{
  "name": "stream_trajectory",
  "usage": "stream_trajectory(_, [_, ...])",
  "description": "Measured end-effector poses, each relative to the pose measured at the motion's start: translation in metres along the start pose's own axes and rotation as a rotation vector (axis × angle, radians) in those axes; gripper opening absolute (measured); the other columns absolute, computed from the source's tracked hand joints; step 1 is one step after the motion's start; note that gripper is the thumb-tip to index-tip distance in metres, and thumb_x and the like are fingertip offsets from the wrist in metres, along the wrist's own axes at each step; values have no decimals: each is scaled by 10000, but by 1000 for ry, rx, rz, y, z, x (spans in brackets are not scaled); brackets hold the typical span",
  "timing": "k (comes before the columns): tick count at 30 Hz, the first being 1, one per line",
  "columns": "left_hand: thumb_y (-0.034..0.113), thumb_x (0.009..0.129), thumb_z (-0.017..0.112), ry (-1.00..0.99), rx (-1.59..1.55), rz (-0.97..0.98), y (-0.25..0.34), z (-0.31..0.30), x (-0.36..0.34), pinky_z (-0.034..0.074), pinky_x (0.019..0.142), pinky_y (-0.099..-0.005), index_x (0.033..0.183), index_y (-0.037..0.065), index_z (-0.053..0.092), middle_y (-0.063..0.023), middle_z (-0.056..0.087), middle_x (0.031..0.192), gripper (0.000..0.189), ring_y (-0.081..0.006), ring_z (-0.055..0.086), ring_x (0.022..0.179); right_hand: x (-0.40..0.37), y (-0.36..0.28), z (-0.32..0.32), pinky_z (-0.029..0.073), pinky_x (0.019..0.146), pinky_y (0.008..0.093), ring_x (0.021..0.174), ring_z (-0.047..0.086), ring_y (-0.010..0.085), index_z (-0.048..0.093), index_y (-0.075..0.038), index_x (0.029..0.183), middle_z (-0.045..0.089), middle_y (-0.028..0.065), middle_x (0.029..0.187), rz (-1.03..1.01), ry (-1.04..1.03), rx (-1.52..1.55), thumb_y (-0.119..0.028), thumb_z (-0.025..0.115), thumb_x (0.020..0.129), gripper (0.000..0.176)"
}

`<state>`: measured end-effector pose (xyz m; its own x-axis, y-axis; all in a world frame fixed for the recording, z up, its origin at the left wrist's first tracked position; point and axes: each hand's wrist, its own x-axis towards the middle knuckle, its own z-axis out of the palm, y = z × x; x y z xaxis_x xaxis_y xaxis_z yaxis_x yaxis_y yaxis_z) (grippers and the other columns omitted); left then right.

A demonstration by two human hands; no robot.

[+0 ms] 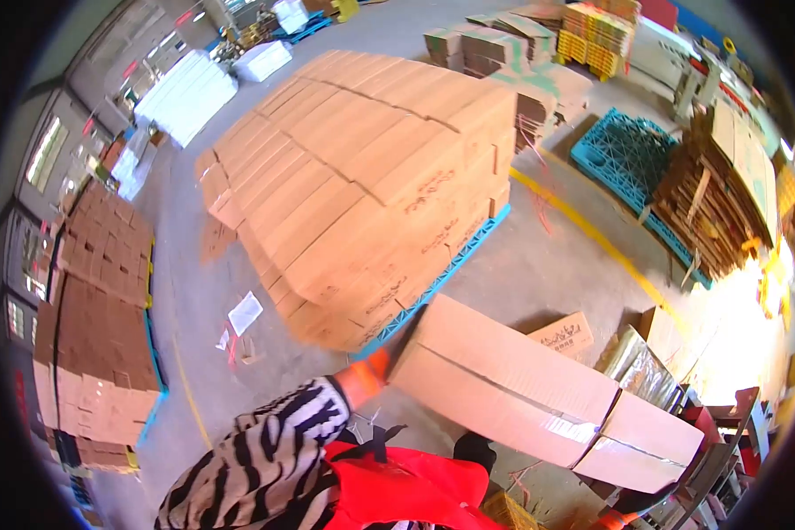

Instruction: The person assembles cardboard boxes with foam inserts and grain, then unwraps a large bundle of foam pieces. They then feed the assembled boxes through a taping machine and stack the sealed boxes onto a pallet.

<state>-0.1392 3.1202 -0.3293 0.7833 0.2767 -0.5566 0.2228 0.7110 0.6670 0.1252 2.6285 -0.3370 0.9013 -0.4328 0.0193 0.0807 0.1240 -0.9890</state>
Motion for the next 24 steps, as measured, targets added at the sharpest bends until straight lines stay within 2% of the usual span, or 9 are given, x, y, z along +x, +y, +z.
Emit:
stream_trajectory(7, [263,850,471,233,-121,196,85,-286,-192,422,893,-366,1159,52,510,-131,569,1100,377,-263,529,1054,-287,-40,80,305,1023,404,1196,412,256,361,-43,1325,398,122,1336,149,-250,45,-460,405,909,590])
stream_trajectory(10, [284,854,464,318,-127,249,138,-403,-243,418,900,-367,1169,54,505,-127,563,1115,392,-260,522,1064,-411,-40,100,295,1032,406,1199,406,257,351,-40,1330,393,121,1338,359,-388,95,-475,409,907,610])
stream_trajectory(12, [299,856,459,384,-119,283,176,-471,-267,415,904,-368,1175,55,502,-125,559,1124,403,-259,518,1070,-478,-18,92,258,1058,381,1226,380,243,339,-33,1339,392,100,1351,612,-582,272,-439,412,922,586])
stream_trajectory(14, [313,859,454,440,-109,290,209,-528,-285,412,909,-368,1181,57,499,-122,554,1133,414,-257,513,1076,-547,-7,108,267,1052,382,1237,363,243,356,-21,1324,412,111,1327,674,-582,264,-421,444,911,581])
stream_trajectory(16, [328,861,449,485,-98,293,238,-577,-289,409,913,-369,1187,59,495,-119,550,1143,425,-255,509,1082,-607,0,131,285,1041,375,1206,396,245,376,-10,1305,437,102,1299,674,-482,210,-374,432,926,528])
stream_trajectory(18, [342,864,444,512,-71,285,266,-620,-274,406,918,-370,1193,60,492,-117,546,1152,437,-253,504,1089,-658,-3,172,250,1060,362,1226,379,219,362,-24,1321,419,86,1327,704,-492,245,-366,408,940,515])
stream_trajectory(19, [349,865,441,517,-55,274,281,-641,-261,405,920,-370,1196,61,491,-115,544,1157,442,-252,502,1092,-676,16,176,287,1028,363,1195,395,220,353,-12,1308,422,108,1295,571,-508,107,-314,412,938,481])
stream_trajectory(22, [371,869,434,509,-13,252,324,-698,-204,400,927,-371,1206,63,486,-111,537,1171,460,-249,495,1101,-712,25,243,335,982,350,1144,421,208,342,-23,1294,430,116,1246,440,-509,-108,-260,452,918,458])
stream_trajectory(24, [386,871,429,481,6,235,347,-728,-153,397,931,-372,1212,65,483,-109,533,1181,471,-248,491,1107,-724,39,286,365,950,342,1119,433,205,359,-34,1270,445,102,1215,489,-432,102,-290,528,873,502])
